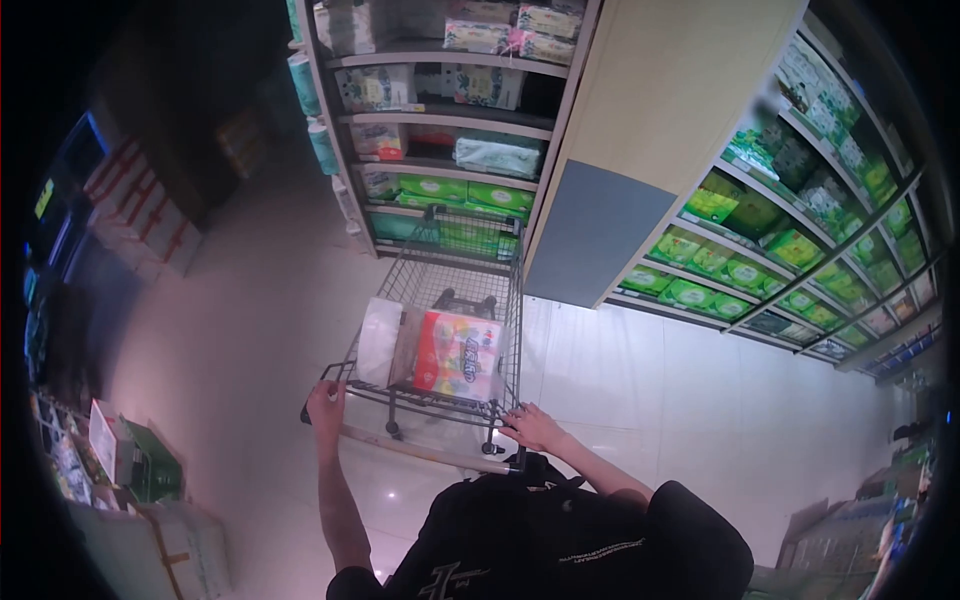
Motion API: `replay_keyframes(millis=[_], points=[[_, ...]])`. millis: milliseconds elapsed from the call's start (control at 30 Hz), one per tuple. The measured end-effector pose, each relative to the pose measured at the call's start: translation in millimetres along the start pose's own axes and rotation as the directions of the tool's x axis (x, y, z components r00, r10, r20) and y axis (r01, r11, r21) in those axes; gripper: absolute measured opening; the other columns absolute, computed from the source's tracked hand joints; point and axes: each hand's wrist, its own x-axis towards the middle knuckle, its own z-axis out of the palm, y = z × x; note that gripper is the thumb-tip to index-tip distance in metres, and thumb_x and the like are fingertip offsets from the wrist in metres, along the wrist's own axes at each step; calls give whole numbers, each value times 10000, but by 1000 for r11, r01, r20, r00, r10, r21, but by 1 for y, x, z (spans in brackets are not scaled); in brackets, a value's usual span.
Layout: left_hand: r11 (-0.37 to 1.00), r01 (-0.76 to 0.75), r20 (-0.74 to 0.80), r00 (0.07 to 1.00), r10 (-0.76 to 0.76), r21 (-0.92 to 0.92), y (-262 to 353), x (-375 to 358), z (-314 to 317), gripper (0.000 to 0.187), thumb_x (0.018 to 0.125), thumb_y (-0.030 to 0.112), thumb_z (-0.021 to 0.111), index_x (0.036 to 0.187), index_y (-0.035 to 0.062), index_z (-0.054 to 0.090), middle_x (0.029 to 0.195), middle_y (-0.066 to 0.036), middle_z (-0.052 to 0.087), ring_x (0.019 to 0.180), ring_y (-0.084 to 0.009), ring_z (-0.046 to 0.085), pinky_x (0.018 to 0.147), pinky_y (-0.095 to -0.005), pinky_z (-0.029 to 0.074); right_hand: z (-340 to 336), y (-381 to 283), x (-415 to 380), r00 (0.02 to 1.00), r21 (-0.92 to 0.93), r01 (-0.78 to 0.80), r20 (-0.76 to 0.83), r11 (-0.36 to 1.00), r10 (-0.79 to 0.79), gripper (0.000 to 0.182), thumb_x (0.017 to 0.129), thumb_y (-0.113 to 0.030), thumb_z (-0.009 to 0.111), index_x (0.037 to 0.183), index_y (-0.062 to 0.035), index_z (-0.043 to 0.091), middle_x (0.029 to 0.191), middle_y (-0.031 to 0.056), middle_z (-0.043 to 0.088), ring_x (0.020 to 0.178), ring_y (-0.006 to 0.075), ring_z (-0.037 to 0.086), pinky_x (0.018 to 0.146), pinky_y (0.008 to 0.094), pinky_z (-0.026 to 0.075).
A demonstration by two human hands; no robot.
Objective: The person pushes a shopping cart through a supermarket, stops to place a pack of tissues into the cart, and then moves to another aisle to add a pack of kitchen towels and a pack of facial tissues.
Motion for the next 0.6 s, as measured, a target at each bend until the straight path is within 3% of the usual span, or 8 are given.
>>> replay_keyframes(millis=[167,267,333,367,433,467,567,600], points=[[995,-9,-85,996,18,99,-27,40,17,187,902,206,664,811,43,648,769,-108,620,697,-297,613,645,-418,486,-1,-3,-2,985,123,163,-80,979,-154,618,997,-537,395,1433,-99,413,1523,182,321,1412,467,259,1174,527,219],[962,83,-93,994,-61,262,-28,57,19,168,907,206,652,860,45,657,875,-104,633,792,-298,617,700,-425,495,-7,-27,10,996,140,79,34,987,-85,673,985,-574,392,1467,-107,340,1552,193,236,1448,486,136,1180,587,138],[960,53,-94,995,-28,274,-21,61,21,187,902,204,648,995,41,656,1129,-151,621,1067,-352,583,877,-431,490,-6,-37,17,993,161,71,80,984,-85,724,971,-603,394,1491,-108,295,1546,199,238,1452,501,95,1176,609,113],[959,56,-89,996,-32,276,-14,61,23,187,902,204,648,995,41,656,1129,-151,621,1067,-352,583,877,-431,490,-10,-39,23,992,198,78,85,977,-97,734,971,-603,395,1498,-105,282,1543,204,242,1447,508,100,1177,606,114],[919,46,-108,994,-4,391,9,46,25,361,893,203,651,1206,34,587,1379,-233,471,1323,-428,397,1065,-462,390,-7,-51,36,990,225,82,93,971,-105,772,963,-611,405,1518,-99,243,1544,237,217,1434,526,110,1182,592,122],[918,51,-109,994,-8,393,15,38,31,361,893,203,651,1206,34,587,1379,-233,471,1323,-428,397,1065,-462,390,-3,-59,42,989,224,85,96,971,-109,772,963,-611,405,1518,-99,243,1544,237,217,1434,526,110,1182,592,122],[988,155,-51,987,-154,14,24,6,50,703,877,215,669,1441,-28,327,1558,-306,121,1443,-463,173,1160,-504,243,10,-79,57,990,230,140,-18,963,-140,783,969,-585,423,1542,-104,191,1561,299,112,1412,569,117,1182,567,164],[986,168,-50,985,-167,19,31,0,52,703,877,215,669,1441,-28,327,1558,-306,121,1443,-463,173,1160,-504,243,5,-84,63,989,232,146,-7,962,-148,783,969,-585,423,1542,-104,191,1561,299,112,1412,569,117,1182,567,164]])
